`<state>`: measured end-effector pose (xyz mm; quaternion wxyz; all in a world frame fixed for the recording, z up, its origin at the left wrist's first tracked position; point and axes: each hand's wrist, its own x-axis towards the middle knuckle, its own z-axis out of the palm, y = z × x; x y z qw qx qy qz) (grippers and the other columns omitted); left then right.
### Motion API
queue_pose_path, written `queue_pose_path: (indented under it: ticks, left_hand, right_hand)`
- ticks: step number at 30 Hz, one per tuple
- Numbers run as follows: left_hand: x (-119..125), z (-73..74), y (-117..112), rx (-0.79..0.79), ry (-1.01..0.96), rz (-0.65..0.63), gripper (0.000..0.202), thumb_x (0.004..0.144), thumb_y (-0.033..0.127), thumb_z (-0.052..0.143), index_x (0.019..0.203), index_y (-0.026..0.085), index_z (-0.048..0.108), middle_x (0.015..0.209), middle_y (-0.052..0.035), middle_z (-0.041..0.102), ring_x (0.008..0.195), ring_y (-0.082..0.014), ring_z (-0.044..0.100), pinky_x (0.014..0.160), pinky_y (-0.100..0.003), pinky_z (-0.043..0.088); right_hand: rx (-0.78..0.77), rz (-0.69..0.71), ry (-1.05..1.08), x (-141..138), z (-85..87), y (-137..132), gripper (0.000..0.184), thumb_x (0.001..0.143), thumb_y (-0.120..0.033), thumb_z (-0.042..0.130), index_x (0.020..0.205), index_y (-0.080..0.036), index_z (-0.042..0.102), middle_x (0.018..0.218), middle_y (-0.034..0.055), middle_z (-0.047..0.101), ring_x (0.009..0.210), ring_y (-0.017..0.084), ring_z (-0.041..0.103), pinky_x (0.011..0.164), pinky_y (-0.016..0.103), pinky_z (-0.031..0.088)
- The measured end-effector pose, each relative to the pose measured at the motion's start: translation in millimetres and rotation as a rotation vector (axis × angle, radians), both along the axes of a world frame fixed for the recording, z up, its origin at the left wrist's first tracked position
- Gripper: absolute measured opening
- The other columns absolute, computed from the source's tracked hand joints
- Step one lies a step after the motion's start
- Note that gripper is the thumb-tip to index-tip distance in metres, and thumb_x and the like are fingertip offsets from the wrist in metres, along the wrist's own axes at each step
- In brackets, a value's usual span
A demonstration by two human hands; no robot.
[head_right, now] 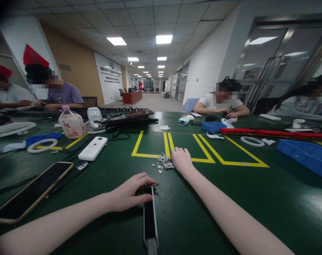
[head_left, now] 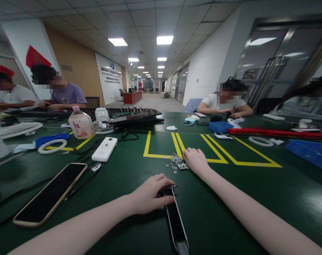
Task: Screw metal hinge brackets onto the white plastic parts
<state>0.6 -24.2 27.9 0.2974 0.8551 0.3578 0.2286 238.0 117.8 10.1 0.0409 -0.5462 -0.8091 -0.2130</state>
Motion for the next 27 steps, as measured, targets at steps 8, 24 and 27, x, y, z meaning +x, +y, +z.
queue_pose_path:
  ticks: [8,24,27]
  left_hand:
    - [-0.5,0.1,0.2,-0.027,-0.011,0.006,0.041,0.089,0.036,0.061,0.127,0.023,0.055,0.115,-0.0079,0.059,0.105,-0.0233,0.056,0.090,-0.038,0.046]
    - [0.6,-1.1,-0.8,-0.029,-0.009,0.007,0.039,0.090,0.036,0.061,0.126,0.023,0.055,0.115,-0.0066,0.059,0.106,-0.0231,0.055,0.091,-0.038,0.046]
    - [1.4,-1.1,-0.4,-0.017,-0.007,0.001,0.039,0.090,0.036,0.060,0.126,0.022,0.055,0.114,-0.0073,0.059,0.104,-0.0232,0.056,0.091,-0.038,0.045]
  right_hand:
    - [0.026,-0.028,0.011,3.5,-1.7,-1.0,0.020,0.100,-0.023,0.048,0.097,-0.013,0.064,0.103,0.0119,0.061,0.097,0.023,0.055,0.080,0.031,0.036]
    - [-0.025,-0.044,-0.076,-6.1,-1.5,0.2,0.015,0.096,-0.022,0.058,0.103,-0.008,0.061,0.100,0.0076,0.060,0.093,0.017,0.058,0.087,0.035,0.049]
    - [-0.001,-0.061,-0.013,-3.5,-4.4,-0.1,0.013,0.095,-0.019,0.057,0.100,-0.008,0.061,0.099,0.0080,0.060,0.092,0.018,0.058,0.086,0.035,0.047]
